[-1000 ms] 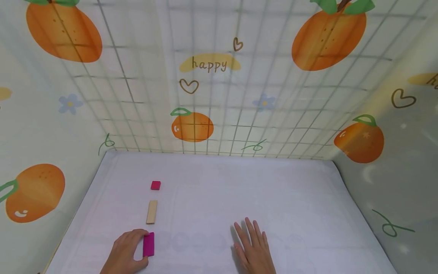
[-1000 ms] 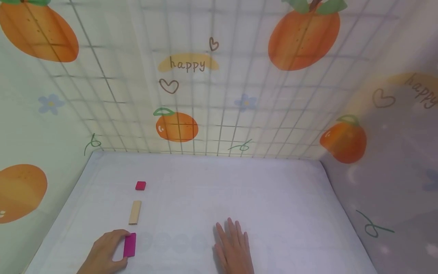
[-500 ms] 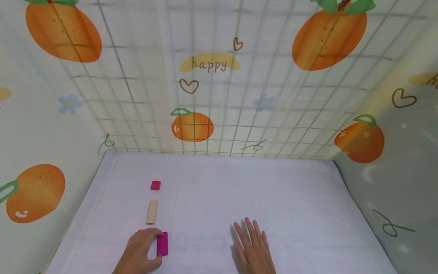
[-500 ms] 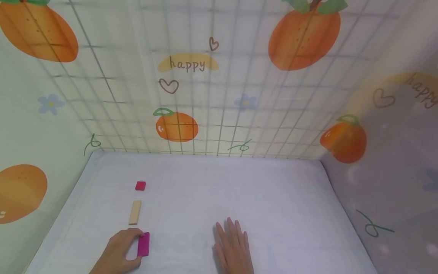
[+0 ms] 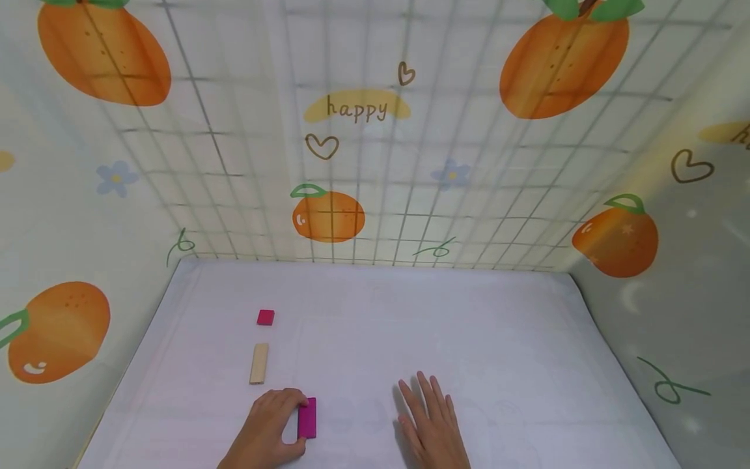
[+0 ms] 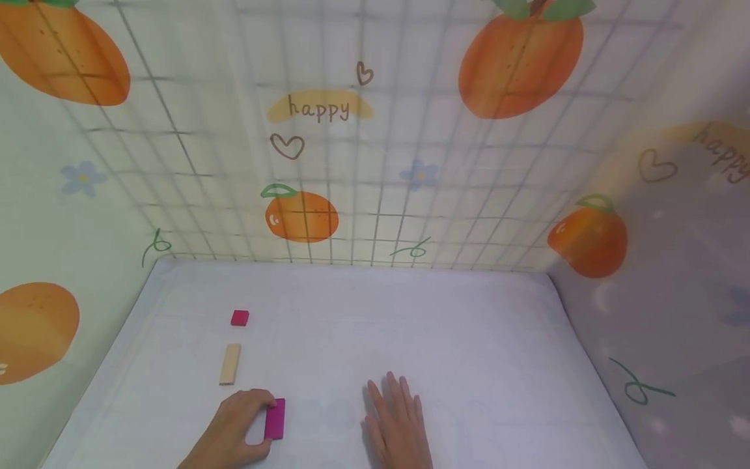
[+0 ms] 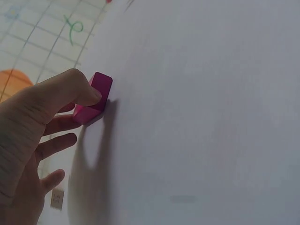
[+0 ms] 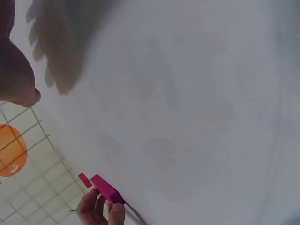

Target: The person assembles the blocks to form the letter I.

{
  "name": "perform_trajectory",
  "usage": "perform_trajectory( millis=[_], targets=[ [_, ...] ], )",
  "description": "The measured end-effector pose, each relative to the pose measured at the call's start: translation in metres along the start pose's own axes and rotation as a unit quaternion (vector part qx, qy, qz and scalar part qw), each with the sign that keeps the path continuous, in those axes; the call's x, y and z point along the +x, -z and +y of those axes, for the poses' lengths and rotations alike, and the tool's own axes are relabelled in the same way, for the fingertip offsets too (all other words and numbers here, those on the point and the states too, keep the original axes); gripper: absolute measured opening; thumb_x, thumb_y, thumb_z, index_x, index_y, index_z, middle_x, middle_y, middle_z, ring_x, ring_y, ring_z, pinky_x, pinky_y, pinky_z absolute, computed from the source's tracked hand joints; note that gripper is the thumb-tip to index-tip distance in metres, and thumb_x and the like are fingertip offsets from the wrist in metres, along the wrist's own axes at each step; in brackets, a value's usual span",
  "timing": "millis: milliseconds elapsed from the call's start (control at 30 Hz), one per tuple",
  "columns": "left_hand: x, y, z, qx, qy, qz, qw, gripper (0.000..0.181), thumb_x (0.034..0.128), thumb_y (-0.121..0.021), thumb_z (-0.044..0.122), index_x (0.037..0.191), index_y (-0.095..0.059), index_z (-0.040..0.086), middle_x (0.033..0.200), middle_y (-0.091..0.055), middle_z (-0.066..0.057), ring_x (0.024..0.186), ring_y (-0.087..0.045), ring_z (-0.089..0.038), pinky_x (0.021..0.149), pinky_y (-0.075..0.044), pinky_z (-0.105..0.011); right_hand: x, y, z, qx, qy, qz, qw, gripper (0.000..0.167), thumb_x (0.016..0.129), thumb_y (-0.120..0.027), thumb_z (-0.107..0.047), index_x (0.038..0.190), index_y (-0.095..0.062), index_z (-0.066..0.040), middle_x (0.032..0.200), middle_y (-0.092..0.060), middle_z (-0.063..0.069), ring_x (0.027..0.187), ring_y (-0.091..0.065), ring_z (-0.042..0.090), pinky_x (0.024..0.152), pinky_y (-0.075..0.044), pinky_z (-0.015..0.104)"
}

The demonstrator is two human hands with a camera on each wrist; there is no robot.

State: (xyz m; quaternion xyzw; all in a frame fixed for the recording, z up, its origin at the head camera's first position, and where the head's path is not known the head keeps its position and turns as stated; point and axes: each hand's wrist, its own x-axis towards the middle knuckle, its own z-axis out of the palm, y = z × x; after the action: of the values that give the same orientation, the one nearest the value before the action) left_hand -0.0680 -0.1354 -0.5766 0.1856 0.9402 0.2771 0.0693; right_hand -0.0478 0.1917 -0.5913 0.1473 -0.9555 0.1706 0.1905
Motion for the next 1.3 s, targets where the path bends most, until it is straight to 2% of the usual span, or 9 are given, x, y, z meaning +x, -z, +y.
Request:
perform_trajectory(
  millis=[367, 633, 900, 1000, 1100, 1200, 1300],
  targets=[
    [0.014, -0.018, 0.02, 0.01, -0.028, -0.042, 0.9987, 0.051, 0.0771, -0.079, 0.039, 0.121, -0.056, 0.025, 0.124, -0.058, 0.009, 0.114, -0.052, -0.017, 0.105, -0.038, -0.059, 0.0, -0.002, -0.001, 0.004, 0.012, 0.006, 0.9999, 0.052, 0.091, -0.069, -0.029, 0.14, -0.057, -0.016, 0.148, -0.046, 0.019, 0.135, -0.039, 0.045, 0.095, -0.037, 0.073],
    [0.021, -0.029, 0.035, 0.01, -0.075, -0.037, 0.9965, 0.044, 0.0815, -0.076, 0.04, 0.119, -0.056, 0.027, 0.124, -0.058, 0.012, 0.114, -0.052, -0.014, 0.104, -0.041, -0.055, 0.0, -0.002, -0.002, 0.017, 0.027, 0.014, 0.9994, 0.049, 0.088, -0.072, -0.026, 0.134, -0.06, -0.015, 0.144, -0.05, 0.019, 0.132, -0.043, 0.045, 0.093, -0.039, 0.072],
    [0.027, -0.03, 0.046, 0.003, -0.077, -0.056, 0.9954, 0.046, 0.0835, -0.074, 0.048, 0.122, -0.056, 0.031, 0.128, -0.057, 0.015, 0.114, -0.053, -0.012, 0.105, -0.041, -0.055, -0.001, -0.003, -0.001, 0.025, 0.049, 0.018, 0.9983, 0.042, 0.094, -0.065, -0.032, 0.131, -0.063, -0.013, 0.143, -0.051, 0.019, 0.133, -0.043, 0.042, 0.094, -0.04, 0.07],
    [0.028, -0.032, 0.049, 0.012, -0.091, -0.05, 0.9945, 0.047, 0.0839, -0.074, 0.049, 0.124, -0.056, 0.031, 0.129, -0.057, 0.015, 0.115, -0.052, -0.011, 0.105, -0.041, -0.054, 0.0, -0.003, -0.003, 0.027, 0.059, 0.009, 0.9978, 0.042, 0.092, -0.068, -0.031, 0.13, -0.064, -0.014, 0.142, -0.053, 0.017, 0.132, -0.045, 0.041, 0.094, -0.041, 0.07],
    [0.027, -0.035, 0.051, 0.02, -0.123, -0.024, 0.9919, 0.048, 0.084, -0.075, 0.045, 0.124, -0.057, 0.027, 0.127, -0.059, 0.013, 0.117, -0.054, -0.013, 0.104, -0.042, -0.053, 0.001, -0.002, -0.005, 0.036, 0.068, -0.003, 0.997, 0.047, 0.086, -0.075, -0.027, 0.129, -0.065, -0.015, 0.142, -0.053, 0.016, 0.133, -0.045, 0.039, 0.093, -0.043, 0.069],
    [0.027, -0.039, 0.053, 0.026, -0.153, 0.003, 0.9878, 0.047, 0.0842, -0.076, 0.042, 0.124, -0.057, 0.024, 0.125, -0.06, 0.012, 0.118, -0.054, -0.013, 0.102, -0.043, -0.052, 0.001, -0.001, -0.008, 0.048, 0.073, -0.018, 0.996, 0.049, 0.084, -0.077, -0.027, 0.131, -0.065, -0.017, 0.144, -0.052, 0.014, 0.135, -0.042, 0.037, 0.094, -0.043, 0.068],
    [0.028, -0.042, 0.055, 0.029, -0.162, 0.009, 0.9863, 0.048, 0.0853, -0.075, 0.043, 0.126, -0.057, 0.024, 0.126, -0.059, 0.012, 0.119, -0.054, -0.012, 0.102, -0.044, -0.051, 0.0, 0.0, -0.011, 0.061, 0.074, -0.029, 0.995, 0.049, 0.085, -0.077, -0.028, 0.131, -0.065, -0.018, 0.146, -0.051, 0.012, 0.137, -0.041, 0.035, 0.095, -0.042, 0.067]
  ],
)
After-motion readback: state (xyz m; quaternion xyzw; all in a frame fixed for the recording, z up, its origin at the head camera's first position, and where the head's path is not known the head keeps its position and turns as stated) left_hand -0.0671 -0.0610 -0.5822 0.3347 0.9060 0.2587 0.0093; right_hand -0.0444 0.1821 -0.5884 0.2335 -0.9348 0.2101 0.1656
